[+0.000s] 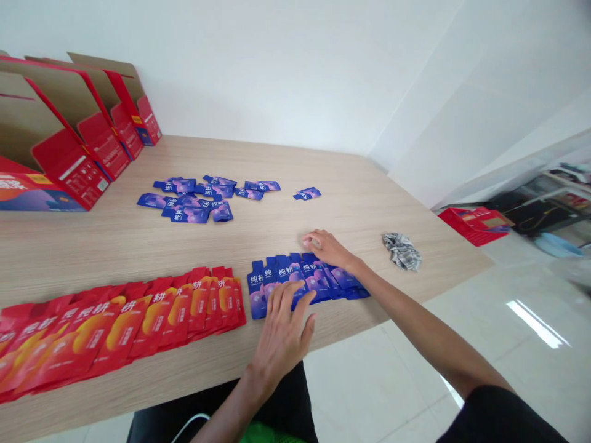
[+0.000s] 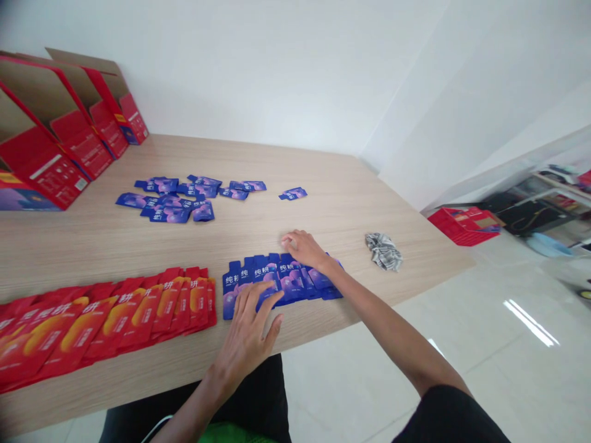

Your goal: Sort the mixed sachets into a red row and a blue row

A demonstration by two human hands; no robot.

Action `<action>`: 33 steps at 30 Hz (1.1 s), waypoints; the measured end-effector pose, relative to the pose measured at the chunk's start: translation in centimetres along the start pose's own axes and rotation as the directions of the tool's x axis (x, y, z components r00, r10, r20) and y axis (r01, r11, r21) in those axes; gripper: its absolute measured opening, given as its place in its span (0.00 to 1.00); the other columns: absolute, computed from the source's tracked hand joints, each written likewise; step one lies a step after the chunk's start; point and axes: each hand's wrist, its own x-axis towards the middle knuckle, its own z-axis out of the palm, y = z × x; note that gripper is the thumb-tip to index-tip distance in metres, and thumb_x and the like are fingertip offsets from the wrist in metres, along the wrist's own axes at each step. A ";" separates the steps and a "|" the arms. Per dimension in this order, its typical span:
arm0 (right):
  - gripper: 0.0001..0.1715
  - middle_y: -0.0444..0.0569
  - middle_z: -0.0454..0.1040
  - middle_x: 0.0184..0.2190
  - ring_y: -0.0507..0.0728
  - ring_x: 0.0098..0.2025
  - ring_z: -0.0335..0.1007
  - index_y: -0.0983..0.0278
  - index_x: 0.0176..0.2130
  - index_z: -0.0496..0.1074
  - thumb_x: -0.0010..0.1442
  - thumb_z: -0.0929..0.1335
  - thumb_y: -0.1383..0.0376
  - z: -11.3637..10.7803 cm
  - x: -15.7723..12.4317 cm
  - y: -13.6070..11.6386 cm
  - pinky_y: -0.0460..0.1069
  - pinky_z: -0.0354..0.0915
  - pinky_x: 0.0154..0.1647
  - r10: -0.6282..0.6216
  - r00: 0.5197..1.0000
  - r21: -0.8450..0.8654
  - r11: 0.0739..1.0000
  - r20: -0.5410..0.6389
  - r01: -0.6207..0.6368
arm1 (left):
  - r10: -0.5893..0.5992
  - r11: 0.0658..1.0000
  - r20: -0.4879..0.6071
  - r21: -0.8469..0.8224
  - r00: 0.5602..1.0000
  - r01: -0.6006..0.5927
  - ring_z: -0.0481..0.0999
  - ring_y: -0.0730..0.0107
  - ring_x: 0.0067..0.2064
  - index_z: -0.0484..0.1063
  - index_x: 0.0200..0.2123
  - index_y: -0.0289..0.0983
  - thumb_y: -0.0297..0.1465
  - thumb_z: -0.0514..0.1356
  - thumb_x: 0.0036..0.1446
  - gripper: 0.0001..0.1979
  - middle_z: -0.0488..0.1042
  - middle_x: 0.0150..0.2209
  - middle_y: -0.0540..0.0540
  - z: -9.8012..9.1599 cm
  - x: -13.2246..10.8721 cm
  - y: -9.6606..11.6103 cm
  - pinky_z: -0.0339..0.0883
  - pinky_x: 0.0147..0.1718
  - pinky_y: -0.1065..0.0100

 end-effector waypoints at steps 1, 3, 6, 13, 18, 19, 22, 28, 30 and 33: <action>0.17 0.56 0.80 0.50 0.63 0.54 0.73 0.63 0.51 0.79 0.73 0.63 0.62 -0.3 1.2 0.9 0.56 0.63 0.61 0.013 1.000 -0.032 0.999 -0.006 -0.013 | 0.069 0.997 0.001 -0.032 0.998 -0.069 0.69 0.51 0.64 0.70 0.60 0.38 0.26 0.55 0.71 0.17 0.72 0.60 0.36 -0.1 -0.5 0.1 0.66 0.64 0.46; 0.18 0.60 0.78 0.53 0.64 0.56 0.72 0.67 0.53 0.79 0.70 0.64 0.66 -1.1 4.3 2.7 0.55 0.63 0.63 0.064 0.998 -0.124 0.990 -0.026 -0.067 | 0.215 0.975 0.035 -0.073 0.976 -0.212 0.72 0.55 0.59 0.72 0.56 0.38 0.23 0.55 0.68 0.16 0.75 0.55 0.38 -0.1 -1.6 0.2 0.68 0.61 0.52; 0.27 0.65 0.70 0.63 0.67 0.62 0.67 0.70 0.62 0.74 0.66 0.64 0.73 -2.1 9.4 5.4 0.56 0.62 0.65 0.157 0.986 -0.293 0.941 -0.054 -0.166 | 0.370 0.929 0.133 -0.082 0.920 -0.362 0.75 0.59 0.54 0.73 0.55 0.38 0.24 0.58 0.67 0.15 0.78 0.51 0.42 -0.1 -2.9 0.0 0.69 0.58 0.59; 0.39 0.67 0.59 0.73 0.70 0.66 0.63 0.71 0.71 0.64 0.63 0.63 0.78 -2.9 17.7 9.6 0.60 0.61 0.66 0.210 0.978 -0.432 0.881 -0.003 -0.191 | 0.433 0.901 0.202 -0.073 0.878 -0.428 0.75 0.65 0.52 0.73 0.54 0.40 0.30 0.62 0.71 0.10 0.79 0.51 0.48 0.2 -3.2 -0.6 0.66 0.53 0.65; 0.37 0.63 0.66 0.71 0.69 0.66 0.66 0.66 0.68 0.69 0.62 0.64 0.76 -2.6 20.5 11.7 0.58 0.64 0.65 0.185 0.981 -0.448 0.884 0.064 -0.138 | 0.445 0.896 0.120 -0.064 0.888 -0.440 0.75 0.72 0.46 0.74 0.51 0.43 0.34 0.59 0.75 0.06 0.80 0.46 0.54 1.1 -3.2 -1.1 0.65 0.45 0.69; 0.35 0.62 0.69 0.68 0.69 0.65 0.67 0.65 0.67 0.70 0.62 0.65 0.75 -2.6 20.9 12.2 0.58 0.64 0.64 0.185 0.980 -0.446 0.885 0.076 -0.132 | 0.432 0.901 0.099 -0.085 0.896 -0.425 0.75 0.72 0.46 0.73 0.51 0.43 0.34 0.58 0.76 0.06 0.80 0.45 0.55 1.0 -3.1 -1.2 0.65 0.45 0.70; 0.31 0.62 0.76 0.62 0.71 0.63 0.70 0.65 0.64 0.74 0.62 0.67 0.70 -2.8 21.4 13.6 0.61 0.65 0.63 0.197 0.977 -0.438 0.888 0.086 -0.141 | 0.364 0.926 0.129 -0.158 0.923 -0.343 0.76 0.71 0.49 0.72 0.54 0.43 0.34 0.56 0.77 0.08 0.80 0.48 0.52 -0.1 -2.8 -1.0 0.66 0.49 0.70; 0.31 0.57 0.81 0.56 0.66 0.57 0.76 0.62 0.64 0.74 0.64 0.71 0.58 -4.2 17.8 16.8 0.56 0.68 0.60 0.239 0.968 -0.346 0.917 0.072 -0.200 | 0.322 0.923 0.200 -0.285 0.925 -0.260 0.75 0.65 0.51 0.68 0.57 0.41 0.24 0.60 0.70 0.15 0.78 0.51 0.47 -0.9 -2.7 -0.9 0.70 0.51 0.66; 0.31 0.55 0.83 0.53 0.61 0.50 0.80 0.62 0.64 0.74 0.65 0.71 0.58 -4.7 15.3 17.4 0.51 0.71 0.53 0.268 0.960 -0.290 0.928 0.078 -0.236 | 0.335 0.904 0.171 -0.336 0.927 -0.265 0.74 0.64 0.51 0.68 0.57 0.39 0.20 0.58 0.66 0.19 0.78 0.51 0.45 -0.8 -2.7 -1.0 0.71 0.52 0.65; 0.29 0.53 0.84 0.48 0.57 0.42 0.81 0.63 0.63 0.75 0.64 0.72 0.60 -5.2 10.8 17.8 0.47 0.73 0.45 0.312 0.946 -0.224 0.931 0.084 -0.288 | 0.336 0.883 0.161 -0.396 0.928 -0.251 0.74 0.63 0.53 0.68 0.57 0.38 0.16 0.55 0.61 0.23 0.77 0.51 0.43 -0.8 -2.7 -1.1 0.71 0.55 0.63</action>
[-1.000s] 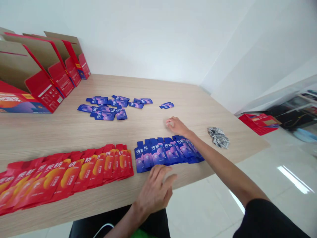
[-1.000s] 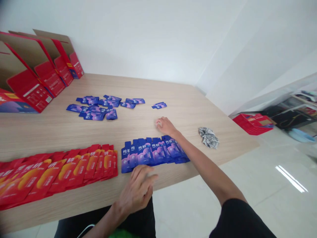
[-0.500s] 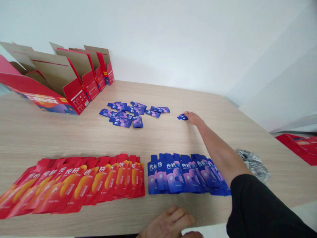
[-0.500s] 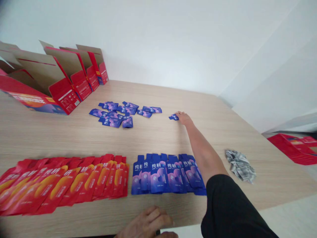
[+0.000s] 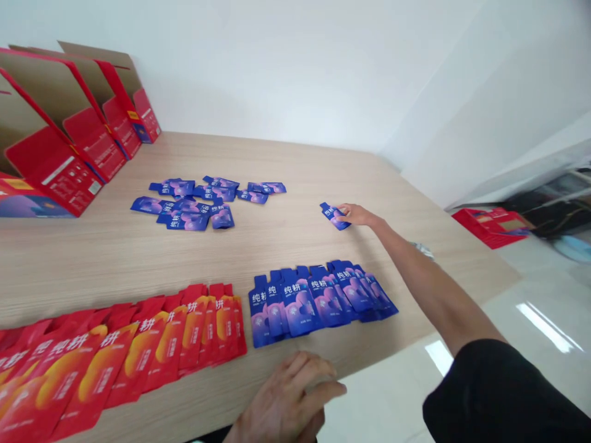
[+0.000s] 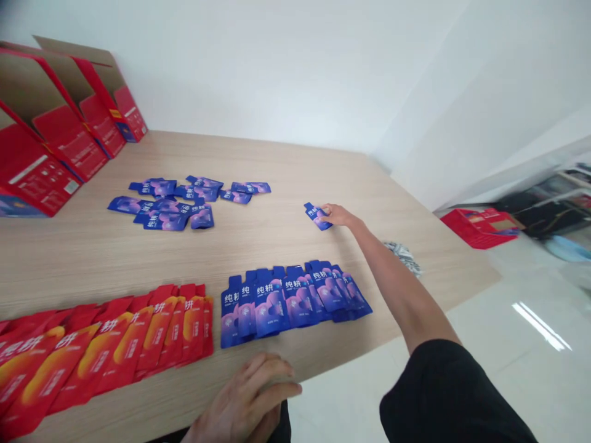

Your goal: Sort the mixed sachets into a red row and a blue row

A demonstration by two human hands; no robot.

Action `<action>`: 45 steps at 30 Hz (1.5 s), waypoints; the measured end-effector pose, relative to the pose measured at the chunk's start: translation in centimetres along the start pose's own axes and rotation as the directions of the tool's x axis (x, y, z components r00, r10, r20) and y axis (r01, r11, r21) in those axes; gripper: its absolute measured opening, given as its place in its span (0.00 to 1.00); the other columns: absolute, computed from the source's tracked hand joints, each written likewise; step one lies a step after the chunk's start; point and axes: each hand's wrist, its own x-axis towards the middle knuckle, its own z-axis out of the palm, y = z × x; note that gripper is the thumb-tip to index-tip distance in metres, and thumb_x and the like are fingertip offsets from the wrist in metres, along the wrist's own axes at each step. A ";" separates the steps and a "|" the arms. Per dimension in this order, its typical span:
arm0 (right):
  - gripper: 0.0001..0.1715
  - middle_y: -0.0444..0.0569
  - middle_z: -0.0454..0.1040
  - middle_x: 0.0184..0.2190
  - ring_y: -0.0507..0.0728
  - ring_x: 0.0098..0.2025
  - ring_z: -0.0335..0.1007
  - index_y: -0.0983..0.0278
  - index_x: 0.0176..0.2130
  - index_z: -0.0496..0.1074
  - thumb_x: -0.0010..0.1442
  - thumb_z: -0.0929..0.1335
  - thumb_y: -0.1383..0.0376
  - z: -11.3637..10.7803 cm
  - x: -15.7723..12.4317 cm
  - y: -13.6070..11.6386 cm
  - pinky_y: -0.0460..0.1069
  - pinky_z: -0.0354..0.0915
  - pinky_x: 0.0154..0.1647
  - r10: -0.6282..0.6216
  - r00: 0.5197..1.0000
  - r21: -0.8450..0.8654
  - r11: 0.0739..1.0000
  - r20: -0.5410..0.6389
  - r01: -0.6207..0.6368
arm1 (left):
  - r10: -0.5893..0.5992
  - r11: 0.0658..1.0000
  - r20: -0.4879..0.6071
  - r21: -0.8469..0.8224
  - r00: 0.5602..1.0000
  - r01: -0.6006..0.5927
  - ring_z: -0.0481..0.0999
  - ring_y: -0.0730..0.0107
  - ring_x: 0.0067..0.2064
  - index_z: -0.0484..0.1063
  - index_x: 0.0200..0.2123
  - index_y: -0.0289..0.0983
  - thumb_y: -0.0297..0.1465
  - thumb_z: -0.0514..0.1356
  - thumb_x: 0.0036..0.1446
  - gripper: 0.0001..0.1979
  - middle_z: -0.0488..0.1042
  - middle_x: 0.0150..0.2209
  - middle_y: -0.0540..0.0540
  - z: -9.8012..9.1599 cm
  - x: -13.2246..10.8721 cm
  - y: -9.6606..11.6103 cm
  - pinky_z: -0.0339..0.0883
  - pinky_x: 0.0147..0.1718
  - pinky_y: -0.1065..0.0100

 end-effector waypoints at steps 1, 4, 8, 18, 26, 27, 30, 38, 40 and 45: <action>0.30 0.52 0.84 0.47 0.57 0.40 0.81 0.63 0.62 0.75 0.63 0.73 0.60 0.1 -1.6 0.6 0.47 0.73 0.44 0.015 1.000 0.031 0.999 0.002 -0.015 | -0.002 1.000 0.006 -0.007 1.000 0.002 0.74 0.62 0.53 0.68 0.57 0.38 0.16 0.54 0.59 0.24 0.77 0.52 0.43 -0.1 0.0 0.0 0.71 0.56 0.62; 0.30 0.51 0.84 0.43 0.57 0.39 0.81 0.64 0.59 0.78 0.59 0.76 0.60 0.6 -7.1 2.6 0.48 0.73 0.43 0.083 0.996 0.151 0.985 0.015 -0.084 | 0.002 1.000 0.001 0.013 1.000 -0.002 0.74 0.60 0.54 0.68 0.58 0.38 0.16 0.54 0.58 0.26 0.76 0.52 0.42 -0.2 -0.1 0.1 0.72 0.56 0.60; 0.29 0.50 0.84 0.39 0.58 0.37 0.80 0.63 0.56 0.80 0.57 0.76 0.57 1.3 -15.1 5.4 0.49 0.73 0.42 0.173 0.984 0.247 0.952 0.049 -0.180 | 0.009 0.999 -0.023 0.041 1.000 -0.008 0.74 0.60 0.53 0.69 0.57 0.39 0.16 0.53 0.57 0.26 0.76 0.51 0.42 -0.1 -0.1 0.1 0.74 0.54 0.60; 0.30 0.47 0.78 0.31 0.55 0.29 0.73 0.63 0.56 0.79 0.57 0.75 0.53 3.1 -26.5 5.1 0.47 0.69 0.30 0.233 0.971 0.436 0.869 0.056 -0.234 | -0.012 0.999 -0.058 0.038 0.998 0.014 0.76 0.61 0.52 0.69 0.57 0.39 0.15 0.52 0.61 0.24 0.76 0.50 0.41 -0.3 0.4 0.2 0.75 0.53 0.60; 0.30 0.48 0.79 0.36 0.49 0.20 0.66 0.62 0.60 0.75 0.62 0.72 0.53 3.4 -27.9 1.6 0.44 0.63 0.16 0.270 0.951 0.568 0.764 0.149 -0.306 | -0.041 0.999 -0.072 0.006 0.997 0.041 0.76 0.61 0.51 0.69 0.56 0.41 0.15 0.51 0.62 0.24 0.75 0.49 0.42 -0.5 0.4 0.4 0.75 0.51 0.61; 0.30 0.48 0.79 0.36 0.49 0.20 0.66 0.62 0.59 0.75 0.63 0.72 0.53 3.4 -27.9 1.4 0.44 0.64 0.17 0.279 0.949 0.576 0.756 0.146 -0.311 | -0.044 0.999 -0.073 -0.001 0.996 0.044 0.76 0.62 0.51 0.69 0.56 0.41 0.15 0.51 0.62 0.24 0.75 0.49 0.42 -0.4 0.4 0.4 0.75 0.51 0.61; 0.30 0.48 0.80 0.36 0.49 0.18 0.66 0.62 0.59 0.74 0.63 0.72 0.52 3.6 -28.0 1.1 0.46 0.65 0.17 0.306 0.937 0.588 0.732 0.169 -0.344 | -0.057 0.998 -0.071 -0.010 0.996 0.056 0.77 0.61 0.52 0.68 0.57 0.41 0.15 0.52 0.61 0.24 0.75 0.50 0.42 -0.3 0.2 0.4 0.75 0.51 0.60; 0.25 0.52 0.83 0.36 0.60 0.30 0.78 0.59 0.54 0.78 0.60 0.70 0.54 1.9 -26.9 1.6 0.55 0.75 0.39 0.319 0.943 0.335 0.903 -0.100 -0.270 | -0.080 0.997 -0.066 -0.018 0.995 0.079 0.77 0.62 0.52 0.68 0.57 0.42 0.15 0.52 0.59 0.26 0.76 0.50 0.43 -0.1 -0.1 0.3 0.75 0.52 0.61; 0.25 0.52 0.83 0.38 0.60 0.29 0.76 0.59 0.55 0.78 0.61 0.69 0.54 0.6 -24.9 0.2 0.55 0.74 0.40 0.278 0.944 0.274 0.935 -0.178 -0.224 | -0.073 0.997 -0.072 -0.014 0.995 0.072 0.77 0.63 0.51 0.69 0.56 0.42 0.16 0.52 0.58 0.26 0.76 0.49 0.44 0.1 -0.1 0.4 0.75 0.51 0.62; 0.19 0.50 0.84 0.39 0.56 0.32 0.74 0.61 0.50 0.82 0.66 0.67 0.57 -2.1 -15.6 -11.2 0.50 0.71 0.39 -0.081 0.991 0.344 0.932 -0.103 0.112 | 0.000 1.000 0.024 -0.016 1.000 0.000 0.78 0.65 0.44 0.71 0.51 0.41 0.18 0.56 0.58 0.21 0.79 0.44 0.47 0.4 0.1 0.1 0.74 0.47 0.65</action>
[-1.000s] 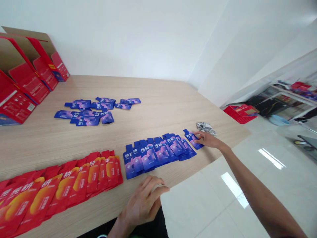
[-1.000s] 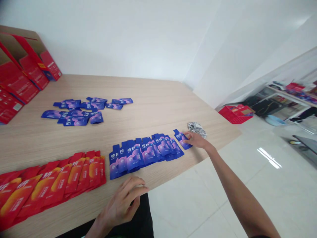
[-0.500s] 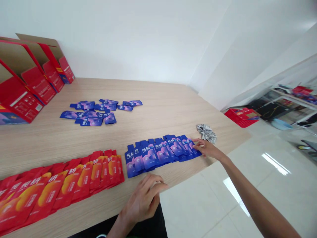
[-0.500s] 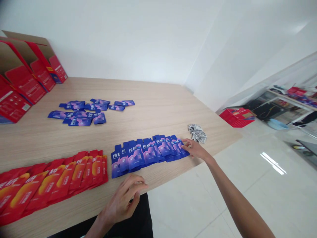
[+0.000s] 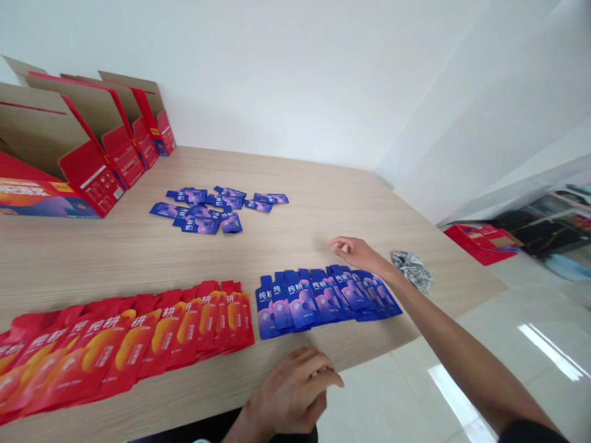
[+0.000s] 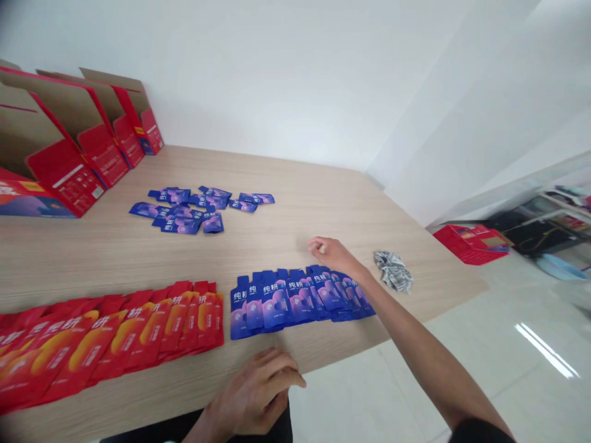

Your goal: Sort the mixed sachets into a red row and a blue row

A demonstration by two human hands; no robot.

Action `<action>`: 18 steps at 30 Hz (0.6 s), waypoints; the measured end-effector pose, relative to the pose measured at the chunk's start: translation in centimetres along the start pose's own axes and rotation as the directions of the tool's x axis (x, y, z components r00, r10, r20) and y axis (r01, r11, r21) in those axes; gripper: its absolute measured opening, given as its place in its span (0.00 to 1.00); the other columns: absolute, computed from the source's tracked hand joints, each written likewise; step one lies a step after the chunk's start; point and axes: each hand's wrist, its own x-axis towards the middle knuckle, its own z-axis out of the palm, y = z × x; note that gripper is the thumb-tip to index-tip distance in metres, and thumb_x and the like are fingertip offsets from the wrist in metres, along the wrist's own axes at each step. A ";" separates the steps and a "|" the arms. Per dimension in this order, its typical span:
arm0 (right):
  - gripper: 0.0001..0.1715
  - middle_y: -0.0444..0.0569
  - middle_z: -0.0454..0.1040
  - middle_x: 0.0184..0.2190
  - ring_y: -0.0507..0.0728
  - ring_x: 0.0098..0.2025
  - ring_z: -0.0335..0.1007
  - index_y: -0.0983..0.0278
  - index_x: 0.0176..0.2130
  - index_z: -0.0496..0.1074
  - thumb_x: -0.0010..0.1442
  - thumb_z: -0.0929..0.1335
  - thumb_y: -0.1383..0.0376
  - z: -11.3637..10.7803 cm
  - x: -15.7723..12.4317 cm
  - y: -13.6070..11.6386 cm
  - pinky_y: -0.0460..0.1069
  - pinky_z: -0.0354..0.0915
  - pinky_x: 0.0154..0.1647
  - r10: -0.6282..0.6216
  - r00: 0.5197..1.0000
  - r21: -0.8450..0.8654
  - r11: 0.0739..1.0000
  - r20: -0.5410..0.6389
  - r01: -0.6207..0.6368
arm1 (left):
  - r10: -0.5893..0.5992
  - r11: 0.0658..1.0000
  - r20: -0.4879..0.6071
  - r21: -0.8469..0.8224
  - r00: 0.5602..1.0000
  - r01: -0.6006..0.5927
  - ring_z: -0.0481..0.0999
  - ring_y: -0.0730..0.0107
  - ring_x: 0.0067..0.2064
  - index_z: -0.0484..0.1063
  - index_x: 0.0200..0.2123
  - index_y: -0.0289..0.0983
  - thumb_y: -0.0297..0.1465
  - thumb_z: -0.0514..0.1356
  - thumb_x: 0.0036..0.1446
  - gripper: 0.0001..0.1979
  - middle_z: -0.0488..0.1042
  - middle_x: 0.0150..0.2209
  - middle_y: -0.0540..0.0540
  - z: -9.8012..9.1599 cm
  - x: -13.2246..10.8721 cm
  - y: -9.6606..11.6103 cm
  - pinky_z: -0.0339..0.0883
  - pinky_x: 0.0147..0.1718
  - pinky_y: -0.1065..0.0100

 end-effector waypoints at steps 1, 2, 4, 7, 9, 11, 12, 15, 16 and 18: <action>0.17 0.50 0.84 0.40 0.57 0.35 0.75 0.62 0.47 0.82 0.67 0.67 0.58 1.1 2.6 -2.9 0.49 0.71 0.40 -0.059 0.997 0.040 0.998 0.041 0.057 | 0.014 1.000 0.023 0.007 1.000 -0.014 0.78 0.66 0.43 0.71 0.51 0.41 0.19 0.57 0.58 0.19 0.79 0.44 0.48 0.1 0.0 -0.1 0.74 0.47 0.65; 0.15 0.50 0.84 0.41 0.57 0.37 0.76 0.62 0.45 0.83 0.67 0.68 0.59 2.4 5.2 -5.8 0.47 0.71 0.39 -0.077 0.993 0.081 0.994 0.085 0.071 | 0.022 1.000 0.039 0.019 0.999 -0.022 0.78 0.65 0.43 0.71 0.50 0.41 0.19 0.58 0.58 0.18 0.79 0.44 0.48 0.1 0.0 -0.1 0.74 0.47 0.65; 0.18 0.51 0.83 0.39 0.56 0.34 0.76 0.65 0.44 0.82 0.70 0.67 0.56 5.3 10.0 -11.4 0.46 0.70 0.32 -0.016 0.984 0.143 0.990 0.179 -0.010 | 0.015 0.999 0.069 0.044 0.998 -0.018 0.79 0.65 0.44 0.71 0.50 0.41 0.20 0.59 0.60 0.17 0.80 0.44 0.49 0.3 -0.1 -0.2 0.74 0.47 0.65; 0.30 0.55 0.82 0.35 0.57 0.30 0.75 0.69 0.44 0.80 0.68 0.69 0.44 9.6 15.8 -18.0 0.47 0.70 0.25 0.141 0.941 0.111 0.977 0.308 -0.183 | -0.002 0.997 0.124 0.081 0.992 -0.008 0.79 0.65 0.46 0.71 0.51 0.42 0.22 0.61 0.62 0.16 0.80 0.45 0.49 0.8 -0.4 -0.5 0.73 0.50 0.65; 0.39 0.57 0.82 0.36 0.59 0.31 0.77 0.70 0.48 0.80 0.61 0.72 0.37 12.1 18.5 -21.0 0.49 0.71 0.25 0.202 0.929 0.053 0.972 0.309 -0.229 | 0.013 0.993 0.145 0.112 0.989 -0.030 0.80 0.66 0.46 0.70 0.52 0.41 0.24 0.62 0.64 0.14 0.80 0.45 0.49 1.3 -0.5 -0.9 0.72 0.50 0.66; 0.45 0.59 0.83 0.39 0.62 0.32 0.79 0.69 0.50 0.80 0.56 0.74 0.34 13.9 20.2 -22.9 0.50 0.72 0.25 0.217 0.932 -0.008 0.975 0.290 -0.224 | 0.043 0.988 0.156 0.143 0.987 -0.066 0.80 0.66 0.47 0.70 0.52 0.41 0.27 0.63 0.67 0.12 0.80 0.45 0.49 1.8 -0.7 -1.2 0.73 0.49 0.66; 0.46 0.60 0.83 0.41 0.64 0.33 0.80 0.69 0.51 0.80 0.54 0.75 0.34 14.6 20.8 -23.5 0.51 0.73 0.26 0.214 0.935 -0.033 0.976 0.283 -0.214 | 0.056 0.985 0.164 0.154 0.985 -0.082 0.80 0.65 0.47 0.70 0.53 0.41 0.29 0.63 0.68 0.11 0.80 0.46 0.49 2.0 -0.7 -1.4 0.73 0.48 0.65; 0.46 0.62 0.82 0.46 0.66 0.37 0.81 0.70 0.54 0.79 0.51 0.79 0.39 16.0 22.0 -24.6 0.52 0.73 0.29 0.217 0.938 -0.070 0.976 0.270 -0.206 | 0.059 0.979 0.193 0.181 0.979 -0.095 0.80 0.64 0.48 0.69 0.55 0.40 0.31 0.63 0.70 0.12 0.80 0.47 0.48 2.0 -0.6 -1.4 0.73 0.46 0.64; 0.45 0.63 0.82 0.47 0.66 0.39 0.81 0.70 0.54 0.79 0.50 0.80 0.41 16.3 22.2 -24.7 0.52 0.73 0.30 0.213 0.941 -0.070 0.977 0.264 -0.202 | 0.054 0.978 0.200 0.186 0.978 -0.092 0.80 0.64 0.48 0.70 0.54 0.39 0.31 0.63 0.70 0.12 0.80 0.47 0.48 1.9 -0.5 -1.3 0.73 0.46 0.65; 0.42 0.62 0.83 0.47 0.65 0.41 0.81 0.69 0.54 0.79 0.49 0.82 0.46 16.6 22.6 -24.8 0.50 0.72 0.31 0.201 0.947 -0.057 0.980 0.250 -0.192 | 0.051 0.978 0.198 0.188 0.979 -0.089 0.80 0.64 0.48 0.70 0.54 0.39 0.31 0.63 0.70 0.12 0.81 0.47 0.47 1.6 -0.4 -1.1 0.73 0.45 0.65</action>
